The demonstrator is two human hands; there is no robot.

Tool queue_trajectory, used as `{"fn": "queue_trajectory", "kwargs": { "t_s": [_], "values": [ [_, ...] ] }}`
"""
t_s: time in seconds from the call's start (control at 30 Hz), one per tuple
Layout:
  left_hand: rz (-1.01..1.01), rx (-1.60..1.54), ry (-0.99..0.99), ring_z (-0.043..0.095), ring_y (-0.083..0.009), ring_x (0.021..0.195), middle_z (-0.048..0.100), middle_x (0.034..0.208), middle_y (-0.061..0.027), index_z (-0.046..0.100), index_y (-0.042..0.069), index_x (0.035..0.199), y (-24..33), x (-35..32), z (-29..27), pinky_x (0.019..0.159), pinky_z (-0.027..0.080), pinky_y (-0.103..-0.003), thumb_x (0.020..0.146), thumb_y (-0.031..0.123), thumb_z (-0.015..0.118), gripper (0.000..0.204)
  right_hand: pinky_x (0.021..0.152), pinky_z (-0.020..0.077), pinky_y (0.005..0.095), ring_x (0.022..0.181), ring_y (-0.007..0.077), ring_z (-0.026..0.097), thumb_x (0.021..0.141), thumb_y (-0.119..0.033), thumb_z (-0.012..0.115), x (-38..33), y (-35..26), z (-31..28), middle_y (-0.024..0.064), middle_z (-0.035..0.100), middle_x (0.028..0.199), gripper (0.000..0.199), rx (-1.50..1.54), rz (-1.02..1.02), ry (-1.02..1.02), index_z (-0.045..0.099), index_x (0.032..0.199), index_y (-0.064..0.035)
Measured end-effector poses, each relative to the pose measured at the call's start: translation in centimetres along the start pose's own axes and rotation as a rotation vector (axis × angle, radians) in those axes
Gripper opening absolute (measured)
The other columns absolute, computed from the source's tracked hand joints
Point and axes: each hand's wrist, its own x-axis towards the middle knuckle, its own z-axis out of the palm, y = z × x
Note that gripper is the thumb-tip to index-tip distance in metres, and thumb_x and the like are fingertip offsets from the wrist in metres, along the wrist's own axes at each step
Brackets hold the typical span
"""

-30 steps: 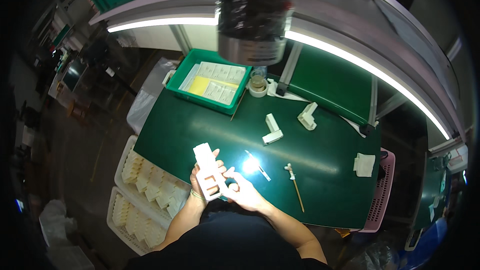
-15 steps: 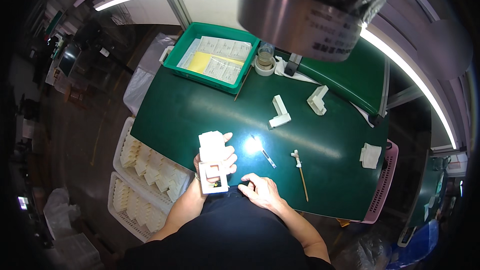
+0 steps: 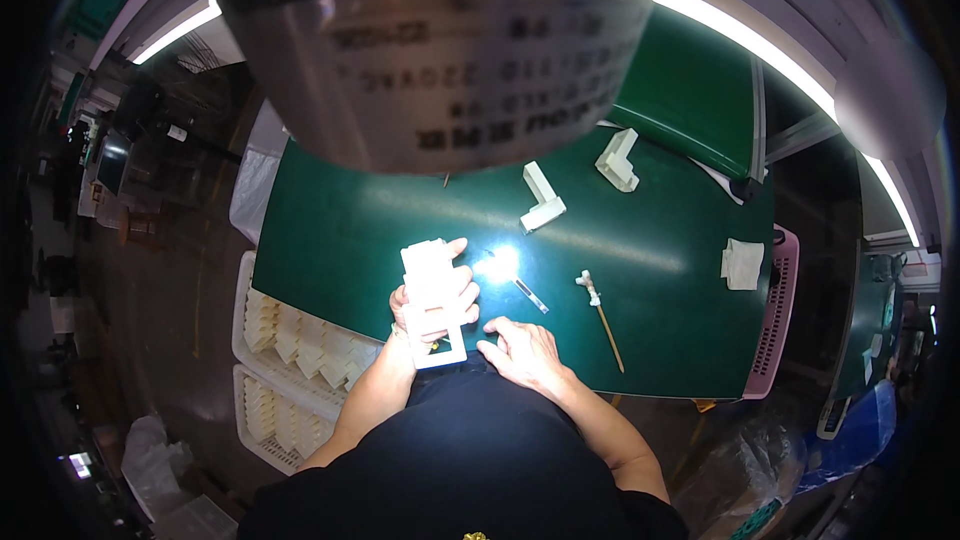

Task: Inspecting plastic components and packing them into labeled bags.

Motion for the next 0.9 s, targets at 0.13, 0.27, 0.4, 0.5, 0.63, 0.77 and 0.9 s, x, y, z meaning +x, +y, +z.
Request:
{"fn": "queue_trajectory", "kwargs": {
  "t_s": [0.13, 0.27, 0.4, 0.5, 0.63, 0.77, 0.9],
  "values": [
    [-0.002, 0.014, 0.060, 0.048, -0.0222, 0.078, 0.047, 0.088, -0.0092, 0.029, 0.009, 0.139, 0.5, 0.0, -0.4, 0.069, 0.042, -0.039, 0.062, 0.033, 0.076, 0.093, 0.057, 0.0475, 0.0376, 0.058, 0.0252, 0.061, 0.080, -0.030, 0.063, 0.3, 0.0, 0.2, 0.0065, 0.059, 0.059, 0.029, -0.011, 0.002, 0.039, 0.061, 0.098, -0.0061],
    [-0.034, -0.052, 0.132, 0.054, -0.0295, 0.096, 0.052, 0.107, -0.0137, 0.031, 0.006, 0.137, 0.8, -1.4, -3.8, 0.086, 0.047, -0.052, 0.066, 0.033, 0.076, 0.089, 0.060, 0.0491, 0.0390, 0.062, 0.0261, 0.063, 0.081, -0.031, 0.062, -0.3, 0.7, 0.1, 0.0072, 0.062, 0.063, 0.030, -0.019, 0.079, 0.039, 0.062, 0.098, -0.0065],
    [0.074, 0.188, 0.329, 0.056, -0.0347, 0.106, 0.053, 0.121, -0.0166, 0.039, 0.005, 0.132, 2.8, -6.5, -9.0, 0.087, 0.049, -0.054, 0.069, 0.024, 0.074, 0.074, 0.069, 0.0491, 0.0416, 0.073, 0.0287, 0.064, 0.082, -0.035, 0.060, 0.2, 1.8, 0.0, 0.0092, 0.065, 0.072, 0.036, -0.011, 0.149, -0.065, 0.061, 0.104, -0.0071],
    [0.197, 0.352, 0.623, 0.061, -0.0312, 0.093, 0.060, 0.108, -0.0144, 0.047, 0.005, 0.124, 6.3, -8.5, -10.9, 0.078, 0.053, -0.048, 0.070, 0.011, 0.071, 0.059, 0.072, 0.0495, 0.0392, 0.076, 0.0268, 0.065, 0.081, -0.035, 0.061, 1.1, 4.3, -2.1, 0.0083, 0.066, 0.075, 0.035, -0.063, 0.249, 0.072, 0.063, 0.103, -0.0080],
    [0.503, 0.810, 1.009, 0.063, -0.0265, 0.086, 0.060, 0.105, -0.0116, 0.049, 0.004, 0.119, 12.3, -11.3, -14.3, 0.070, 0.054, -0.042, 0.069, -0.003, 0.069, 0.054, 0.072, 0.0498, 0.0400, 0.078, 0.0290, 0.064, 0.076, -0.031, 0.063, 3.4, 8.6, -6.6, 0.0088, 0.066, 0.079, 0.033, -0.054, 0.368, 0.563, 0.064, 0.102, -0.0107],
    [0.570, 0.873, 1.212, 0.062, -0.0256, 0.085, 0.061, 0.104, -0.0125, 0.053, 0.000, 0.116, 16.6, -12.1, -16.2, 0.071, 0.053, -0.040, 0.073, 0.003, 0.071, 0.047, 0.084, 0.0447, 0.0409, 0.099, 0.0318, 0.051, 0.071, -0.017, 0.067, 7.6, 12.7, -11.9, 0.0118, 0.053, 0.103, 0.048, -0.237, 0.315, 0.906, 0.052, 0.116, -0.0101],
    [0.607, 1.043, 1.369, 0.063, -0.0255, 0.086, 0.062, 0.106, -0.0137, 0.053, -0.004, 0.115, 18.0, -13.4, -17.3, 0.074, 0.052, -0.038, 0.075, 0.006, 0.070, 0.045, 0.090, 0.0414, 0.0445, 0.109, 0.0346, 0.045, 0.072, -0.017, 0.067, 11.3, 14.4, -14.1, 0.0133, 0.049, 0.115, 0.056, -0.300, 0.413, 0.858, 0.046, 0.124, -0.0104]
  ]
}}
